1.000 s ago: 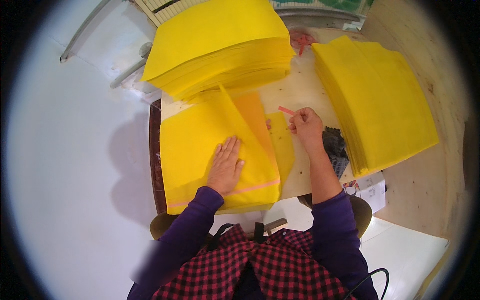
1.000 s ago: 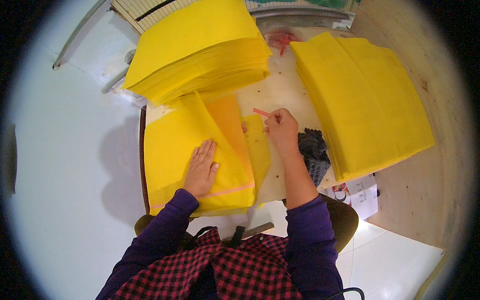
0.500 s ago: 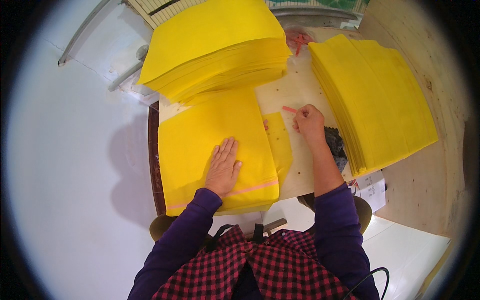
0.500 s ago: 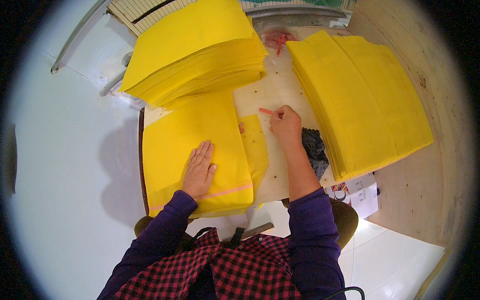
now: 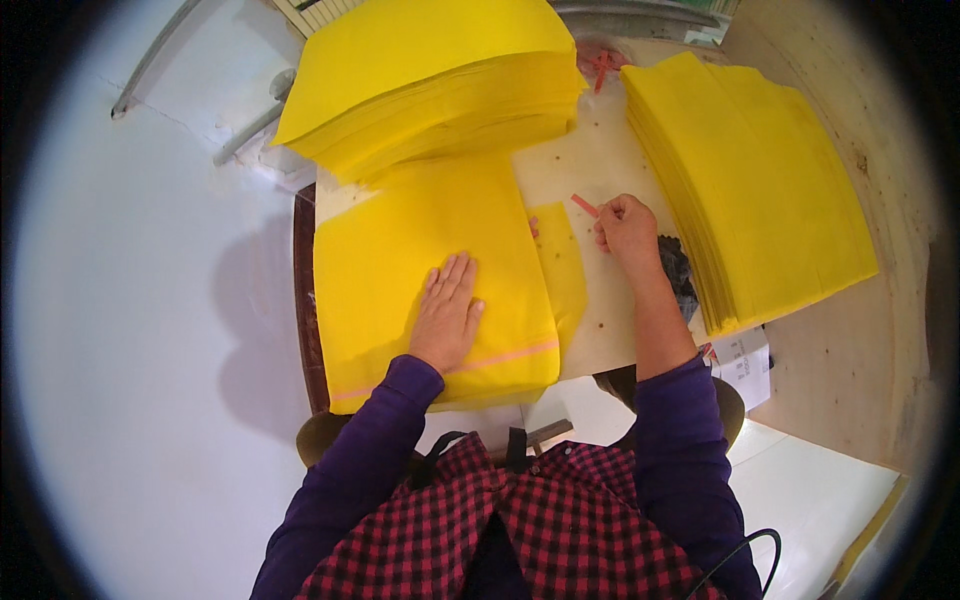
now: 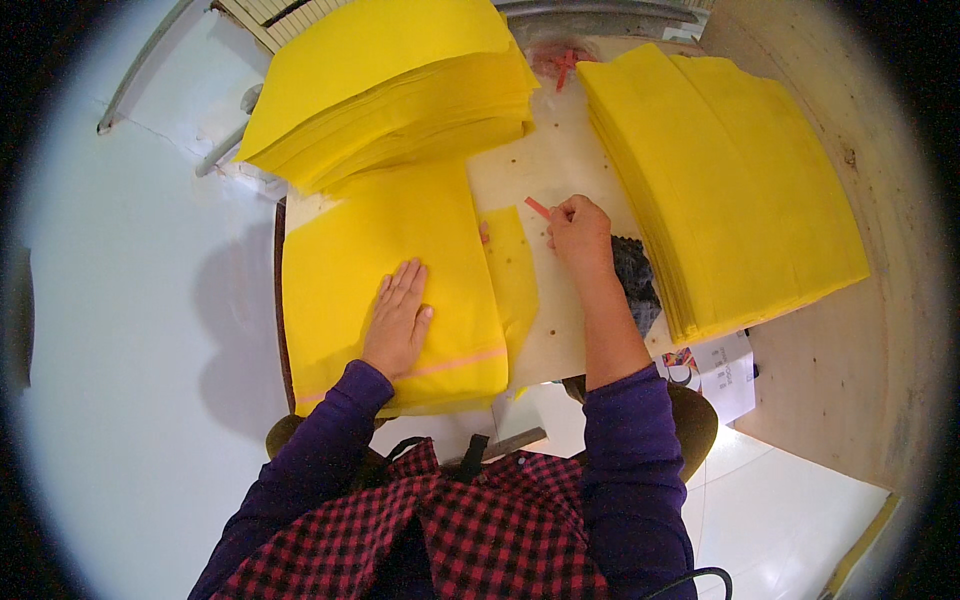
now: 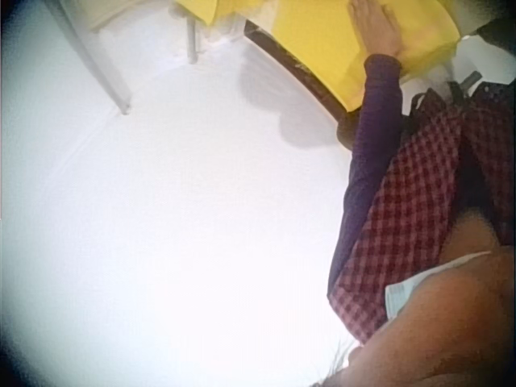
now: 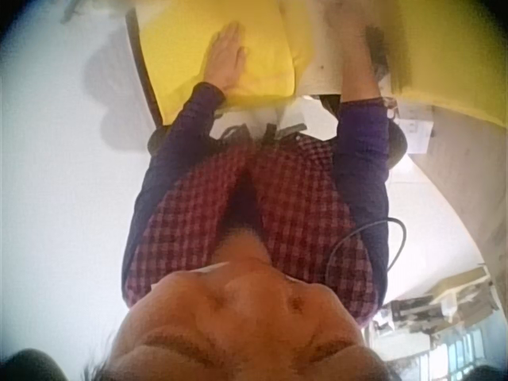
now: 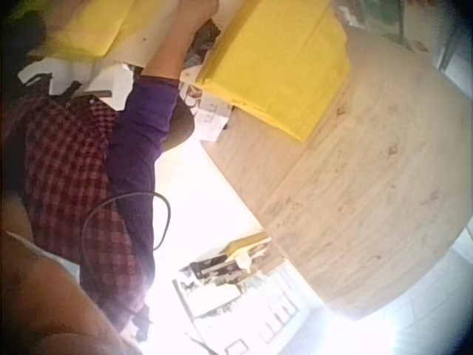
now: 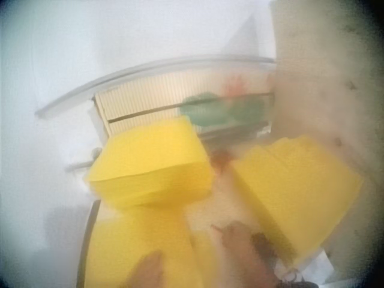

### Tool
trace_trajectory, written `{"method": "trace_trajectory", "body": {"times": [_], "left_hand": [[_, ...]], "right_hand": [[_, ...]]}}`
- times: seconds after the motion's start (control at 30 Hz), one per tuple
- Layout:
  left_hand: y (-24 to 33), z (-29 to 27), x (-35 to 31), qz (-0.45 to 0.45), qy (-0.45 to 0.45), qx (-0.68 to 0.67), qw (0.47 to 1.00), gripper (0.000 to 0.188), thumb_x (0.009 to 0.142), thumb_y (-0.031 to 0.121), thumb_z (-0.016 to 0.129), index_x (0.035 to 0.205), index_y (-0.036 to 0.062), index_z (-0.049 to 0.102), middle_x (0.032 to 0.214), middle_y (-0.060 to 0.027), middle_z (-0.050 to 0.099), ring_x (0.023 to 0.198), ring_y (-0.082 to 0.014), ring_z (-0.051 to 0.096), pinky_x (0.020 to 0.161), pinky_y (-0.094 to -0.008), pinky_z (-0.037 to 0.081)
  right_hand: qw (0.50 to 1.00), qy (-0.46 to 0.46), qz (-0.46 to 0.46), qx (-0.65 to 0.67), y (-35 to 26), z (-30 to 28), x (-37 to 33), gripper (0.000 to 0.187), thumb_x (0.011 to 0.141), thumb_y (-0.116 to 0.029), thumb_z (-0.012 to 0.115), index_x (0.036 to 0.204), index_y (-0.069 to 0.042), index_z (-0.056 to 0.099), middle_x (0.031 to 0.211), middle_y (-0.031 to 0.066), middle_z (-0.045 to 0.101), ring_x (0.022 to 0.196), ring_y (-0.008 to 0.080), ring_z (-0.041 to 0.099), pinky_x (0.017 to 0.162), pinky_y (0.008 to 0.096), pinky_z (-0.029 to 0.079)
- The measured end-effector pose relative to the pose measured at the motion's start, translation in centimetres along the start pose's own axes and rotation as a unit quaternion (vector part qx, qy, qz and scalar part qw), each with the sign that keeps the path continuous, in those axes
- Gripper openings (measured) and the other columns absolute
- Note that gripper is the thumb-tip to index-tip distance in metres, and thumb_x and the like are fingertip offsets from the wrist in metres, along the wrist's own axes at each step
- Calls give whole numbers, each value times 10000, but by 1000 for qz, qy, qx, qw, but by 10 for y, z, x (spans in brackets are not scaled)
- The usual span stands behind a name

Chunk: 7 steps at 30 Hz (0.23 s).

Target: The person folds multiple yellow fabric sheets on a table. They smooth each sheet, fold it in half, then fold the edges inward to create a compact rectangle. The folded pieces are stacked neatly on the right side of the table.

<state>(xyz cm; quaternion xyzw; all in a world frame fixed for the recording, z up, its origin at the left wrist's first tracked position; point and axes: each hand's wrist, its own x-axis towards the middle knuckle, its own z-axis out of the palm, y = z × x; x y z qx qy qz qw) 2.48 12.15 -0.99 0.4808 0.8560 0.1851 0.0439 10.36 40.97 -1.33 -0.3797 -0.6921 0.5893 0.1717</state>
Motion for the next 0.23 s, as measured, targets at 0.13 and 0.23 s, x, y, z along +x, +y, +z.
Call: {"method": "trace_trajectory", "body": {"times": [0.13, 0.23], "left_hand": [[0, 0, 0, -1, -2, -1, 1000, 573, 937, 230, 466, 1430, -18, 313, 1504, -196, 298, 1411, -314, 254, 1169, -430, 147], [-1, 0, 0, -4, -5, 1, 1000, 575, 942, 239, 462, 1435, -14, 308, 1507, -194, 295, 1413, -310, 251, 1170, -430, 146]], "right_hand": [[999, -4, -34, -5, 7, 2, 2, 96, 908, -82, 568, 886, 12, 564, 669, 65, 590, 502, 119, 541, 445, 270, 443], [995, -80, -56, 2, 19, 10, -5, 104, 857, -120, 651, 908, -32, 627, 704, 81, 628, 538, 158, 607, 520, 294, 508]]}}
